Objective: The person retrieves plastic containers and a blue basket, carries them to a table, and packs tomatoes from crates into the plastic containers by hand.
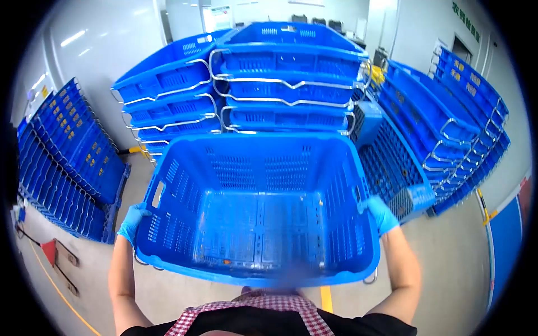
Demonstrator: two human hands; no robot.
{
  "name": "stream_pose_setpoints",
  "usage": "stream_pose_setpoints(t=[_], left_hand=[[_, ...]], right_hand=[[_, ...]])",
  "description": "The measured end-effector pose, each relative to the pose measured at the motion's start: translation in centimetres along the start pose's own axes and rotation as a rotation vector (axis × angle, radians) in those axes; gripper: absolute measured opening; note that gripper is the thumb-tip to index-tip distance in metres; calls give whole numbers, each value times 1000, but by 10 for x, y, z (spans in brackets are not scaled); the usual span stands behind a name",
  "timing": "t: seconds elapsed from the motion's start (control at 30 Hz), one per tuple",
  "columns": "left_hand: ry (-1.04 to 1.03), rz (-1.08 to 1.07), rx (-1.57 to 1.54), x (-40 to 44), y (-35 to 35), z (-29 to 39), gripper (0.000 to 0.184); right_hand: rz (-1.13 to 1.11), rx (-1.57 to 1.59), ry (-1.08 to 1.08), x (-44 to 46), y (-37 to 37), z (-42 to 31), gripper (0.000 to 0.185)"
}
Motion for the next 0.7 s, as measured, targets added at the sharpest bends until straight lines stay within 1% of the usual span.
stream_pose_setpoints(t=[0.03, 0.07, 0.1, 0.13, 0.17, 0.2, 0.23, 0.27, 0.3, 0.33, 0.37, 0.4, 0.43, 0.47, 0.5, 0.53, 0.57, 0.6, 0.63, 0.7], left_hand=[[-18, 16, 32, 5, 6, 0, 28], [-25, 26, 66, 1, 6, 1, 31], [-55, 22, 83, 0, 17, 13, 32], [-106, 34, 183, -18, 19, 53, 30], [-214, -4, 186, -17, 34, 72, 27], [-232, -6, 242, -46, 29, 114, 25], [-210, -53, 58, -63, 33, 124, 25], [-237, 19, 124, -84, 42, 140, 25], [-281, 11, 163, -99, 52, 146, 27], [-374, 28, 155, -133, 52, 158, 30], [-347, 76, 151, -154, 57, 156, 31], [-468, 128, 226, -165, 75, 152, 30], [-486, 155, 182, -192, 81, 145, 23], [-476, 220, 166, -211, 95, 132, 17], [-652, 227, 88, -240, 104, 127, 15], [-585, 291, 2, -273, 113, 112, 15], [-626, 346, -42, -295, 101, 91, 14], [-734, 402, -57, -340, 103, 82, 15], [-753, 465, -148, -376, 116, 62, 14], [-888, 560, -151, -441, 135, 15, 11]], right_hand=[[-6, -22, 40, 17, 17, 11, 31], [4, 51, 34, 7, 12, 1, 34], [-27, 78, 117, -4, 6, -25, 35], [-61, 111, 190, -18, -4, -57, 37], [-70, 79, 190, -41, -11, -87, 31], [-79, 47, 190, -64, -18, -117, 26], [-59, 73, 242, -89, -27, -140, 12], [-13, -9, 346, -111, -27, -163, 12], [-67, -121, 418, -116, -8, -176, 17], [-5, -72, 454, -148, -11, -189, 22], [41, -56, 533, -153, 19, -192, 24], [88, -43, 613, -160, 50, -195, 25], [102, -53, 657, -161, 48, -201, 25], [49, -76, 665, -148, 24, -205, 24], [12, -109, 659, -146, -2, -203, 24], [-46, -141, 645, -138, -35, -195, 24], [-106, -164, 616, -127, -58, -175, 24], [-167, -187, 592, -121, -90, -161, 24], [-233, -216, 560, -118, -125, -143, 24], [-365, -270, 501, -116, -190, -102, 24]])
Point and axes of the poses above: each hand's wrist, its own x-axis towards the middle knuckle, its own y-axis out of the back of the hand, z = x × y, the point moved 10 cm from there along x, towards the middle knuckle, and after that the axes turned 8 degrees about -z, right-handed, at the moved point
